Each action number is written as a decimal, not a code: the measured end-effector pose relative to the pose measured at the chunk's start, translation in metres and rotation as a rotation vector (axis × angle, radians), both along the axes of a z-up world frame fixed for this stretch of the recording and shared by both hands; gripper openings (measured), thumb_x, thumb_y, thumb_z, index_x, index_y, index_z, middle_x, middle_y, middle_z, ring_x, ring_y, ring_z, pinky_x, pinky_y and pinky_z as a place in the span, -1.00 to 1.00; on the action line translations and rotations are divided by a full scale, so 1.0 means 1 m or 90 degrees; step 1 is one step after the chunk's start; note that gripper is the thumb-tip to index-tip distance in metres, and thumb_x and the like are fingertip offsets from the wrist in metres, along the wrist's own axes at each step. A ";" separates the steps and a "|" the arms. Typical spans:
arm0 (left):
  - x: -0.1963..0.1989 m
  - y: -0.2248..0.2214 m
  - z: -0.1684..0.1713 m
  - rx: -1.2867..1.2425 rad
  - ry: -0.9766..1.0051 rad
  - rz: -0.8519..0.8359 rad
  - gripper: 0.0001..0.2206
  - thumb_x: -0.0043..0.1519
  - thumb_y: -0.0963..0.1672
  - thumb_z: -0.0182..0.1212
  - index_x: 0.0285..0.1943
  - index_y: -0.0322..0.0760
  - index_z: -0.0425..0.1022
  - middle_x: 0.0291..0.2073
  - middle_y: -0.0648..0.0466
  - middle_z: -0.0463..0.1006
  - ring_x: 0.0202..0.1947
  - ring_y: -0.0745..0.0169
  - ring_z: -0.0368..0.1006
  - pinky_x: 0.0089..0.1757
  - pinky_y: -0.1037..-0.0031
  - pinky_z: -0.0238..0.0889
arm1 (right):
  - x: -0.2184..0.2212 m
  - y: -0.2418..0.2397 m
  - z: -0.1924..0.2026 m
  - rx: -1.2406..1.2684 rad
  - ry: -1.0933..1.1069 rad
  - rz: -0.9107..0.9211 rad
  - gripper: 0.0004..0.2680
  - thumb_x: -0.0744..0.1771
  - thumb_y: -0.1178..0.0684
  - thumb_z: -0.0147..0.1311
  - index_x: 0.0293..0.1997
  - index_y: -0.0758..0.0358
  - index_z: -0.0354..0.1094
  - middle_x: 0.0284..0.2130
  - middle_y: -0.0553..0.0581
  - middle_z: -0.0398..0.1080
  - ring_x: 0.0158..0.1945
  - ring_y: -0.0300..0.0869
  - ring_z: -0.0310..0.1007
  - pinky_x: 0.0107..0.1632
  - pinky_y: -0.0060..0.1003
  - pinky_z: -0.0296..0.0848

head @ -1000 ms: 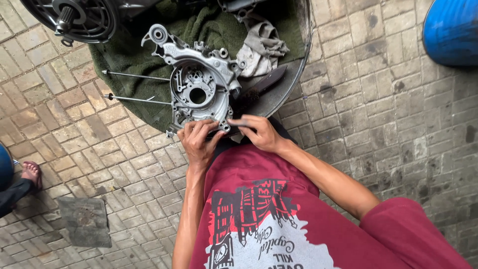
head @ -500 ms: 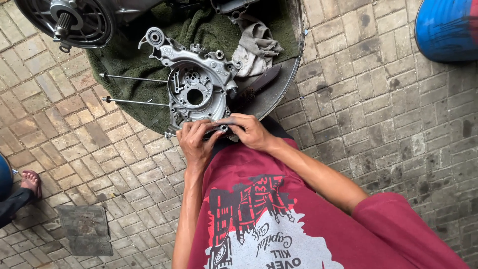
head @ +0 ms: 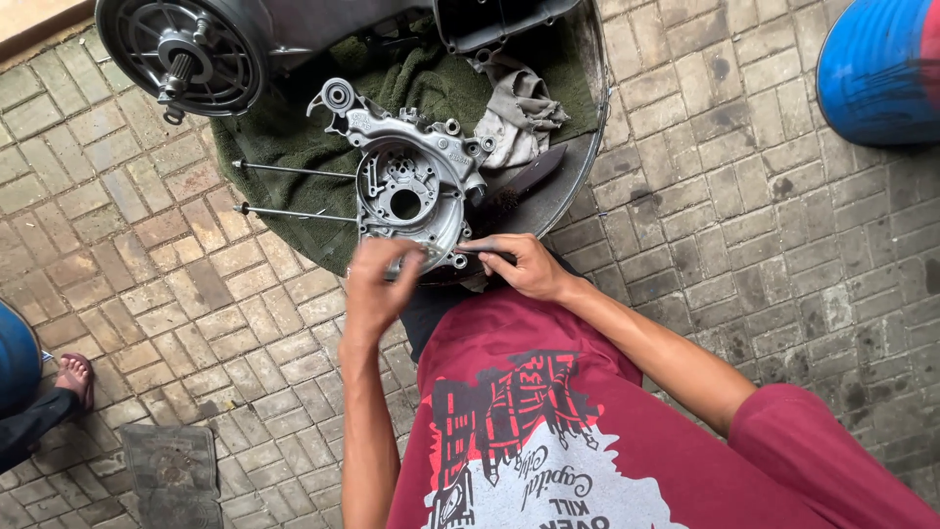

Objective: Scraping gasket residue and debris from the mating surface of an engine casing using a small hand tool.

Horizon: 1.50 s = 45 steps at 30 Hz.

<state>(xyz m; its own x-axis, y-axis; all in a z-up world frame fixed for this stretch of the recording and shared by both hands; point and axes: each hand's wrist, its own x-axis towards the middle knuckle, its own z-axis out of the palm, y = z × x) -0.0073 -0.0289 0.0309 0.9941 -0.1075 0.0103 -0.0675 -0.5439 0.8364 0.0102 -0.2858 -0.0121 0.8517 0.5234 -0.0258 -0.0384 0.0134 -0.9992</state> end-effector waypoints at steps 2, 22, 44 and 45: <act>0.025 0.022 -0.012 0.075 -0.052 0.076 -0.92 0.35 -0.16 0.21 -0.05 -0.15 0.61 -0.18 0.00 0.64 -0.12 -0.04 0.48 -0.05 0.24 0.24 | -0.001 0.001 0.004 -0.024 -0.009 -0.014 -0.79 0.39 0.21 -0.04 0.12 0.23 0.48 -0.58 0.13 0.43 -0.46 -0.11 0.40 -0.31 -0.18 0.39; 0.091 0.054 -0.099 0.331 0.092 0.085 -0.68 0.52 0.08 -0.19 -0.01 -0.09 0.39 -0.05 0.11 0.34 0.10 -0.02 0.16 -0.06 0.03 0.18 | 0.000 0.004 0.007 -0.024 -0.003 -0.030 -0.80 0.40 0.15 -0.01 0.08 0.13 0.52 -0.55 0.15 0.46 -0.48 -0.09 0.42 -0.32 -0.17 0.44; 0.094 0.042 -0.094 0.335 0.097 0.108 -0.72 0.52 0.03 -0.28 -0.03 -0.14 0.26 -0.16 0.04 0.24 0.05 -0.11 0.16 -0.03 0.06 0.09 | -0.002 0.016 -0.010 -0.028 -0.053 -0.023 -0.71 0.39 0.26 -0.07 0.22 0.09 0.45 -0.52 0.14 0.30 -0.46 -0.09 0.30 -0.31 -0.18 0.36; 0.094 0.042 -0.094 0.338 0.097 0.105 -0.73 0.52 0.02 -0.28 -0.02 -0.15 0.26 -0.16 0.03 0.25 0.05 -0.12 0.17 -0.03 0.05 0.09 | -0.002 0.015 -0.008 -0.038 -0.059 -0.012 -0.71 0.40 0.25 -0.07 0.23 0.09 0.44 -0.51 0.17 0.29 -0.46 -0.05 0.33 -0.32 -0.16 0.36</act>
<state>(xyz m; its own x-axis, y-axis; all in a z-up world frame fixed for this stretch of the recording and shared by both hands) 0.0867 0.0132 -0.0635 0.9841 0.0975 -0.1482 0.1539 -0.8852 0.4391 0.0082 -0.2710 -0.0205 0.8612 0.5077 0.0227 0.0539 -0.0468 -0.9974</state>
